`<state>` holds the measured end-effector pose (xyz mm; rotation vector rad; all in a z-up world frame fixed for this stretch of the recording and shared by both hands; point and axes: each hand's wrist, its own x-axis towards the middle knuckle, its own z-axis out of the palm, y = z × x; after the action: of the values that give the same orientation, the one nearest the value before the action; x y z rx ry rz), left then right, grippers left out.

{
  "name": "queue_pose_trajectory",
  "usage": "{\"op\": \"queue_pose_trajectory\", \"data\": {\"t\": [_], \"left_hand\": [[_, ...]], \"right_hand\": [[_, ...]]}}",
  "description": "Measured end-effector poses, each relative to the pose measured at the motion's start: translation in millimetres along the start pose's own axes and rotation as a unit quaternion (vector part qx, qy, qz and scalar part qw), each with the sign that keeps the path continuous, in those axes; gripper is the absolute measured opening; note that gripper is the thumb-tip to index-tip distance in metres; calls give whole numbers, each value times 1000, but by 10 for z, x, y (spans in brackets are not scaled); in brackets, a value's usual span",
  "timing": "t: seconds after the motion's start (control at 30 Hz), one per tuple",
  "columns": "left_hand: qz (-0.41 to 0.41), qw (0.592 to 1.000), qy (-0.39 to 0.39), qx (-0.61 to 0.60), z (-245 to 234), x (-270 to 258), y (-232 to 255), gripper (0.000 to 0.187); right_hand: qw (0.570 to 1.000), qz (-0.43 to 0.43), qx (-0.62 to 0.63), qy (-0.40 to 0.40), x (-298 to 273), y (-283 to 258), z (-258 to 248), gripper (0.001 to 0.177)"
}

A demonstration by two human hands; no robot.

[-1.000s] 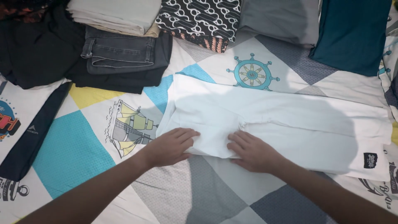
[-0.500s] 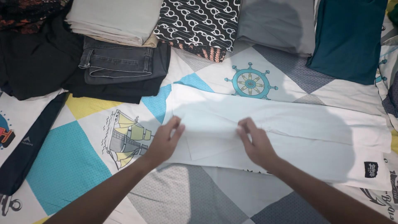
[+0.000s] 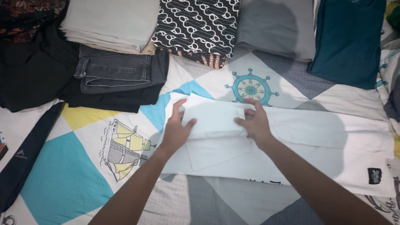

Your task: Folding a variety of garments including shorts and t-shirts on a bed.

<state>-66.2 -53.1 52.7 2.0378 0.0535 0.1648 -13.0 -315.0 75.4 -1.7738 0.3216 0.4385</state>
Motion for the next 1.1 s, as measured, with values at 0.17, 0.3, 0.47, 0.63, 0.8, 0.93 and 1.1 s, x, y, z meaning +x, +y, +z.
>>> {"op": "queue_pose_trajectory", "data": {"t": [0.17,0.3,0.47,0.63,0.8,0.93,1.1], "left_hand": [[-54,996,-16,-74,-78,11,-19,72],[-127,988,-53,-66,-193,-23,115,62],[-116,985,-115,-46,-292,-15,325,58],[145,968,57,199,22,-101,423,52],[172,940,-15,294,340,-202,239,59],[144,944,-8,297,397,-224,200,79],[140,940,-19,311,394,-174,256,84]], "right_hand": [[999,-29,-5,-37,-308,-27,-39,83],[994,-77,-18,-80,-429,58,-92,92],[985,-99,-133,-43,-629,-208,-41,95],[835,-398,-374,72,-594,-116,194,63],[790,-383,-472,79,-344,185,484,62],[786,-349,-503,84,-352,287,168,66],[778,-319,-529,116,-355,577,-644,68]]}}
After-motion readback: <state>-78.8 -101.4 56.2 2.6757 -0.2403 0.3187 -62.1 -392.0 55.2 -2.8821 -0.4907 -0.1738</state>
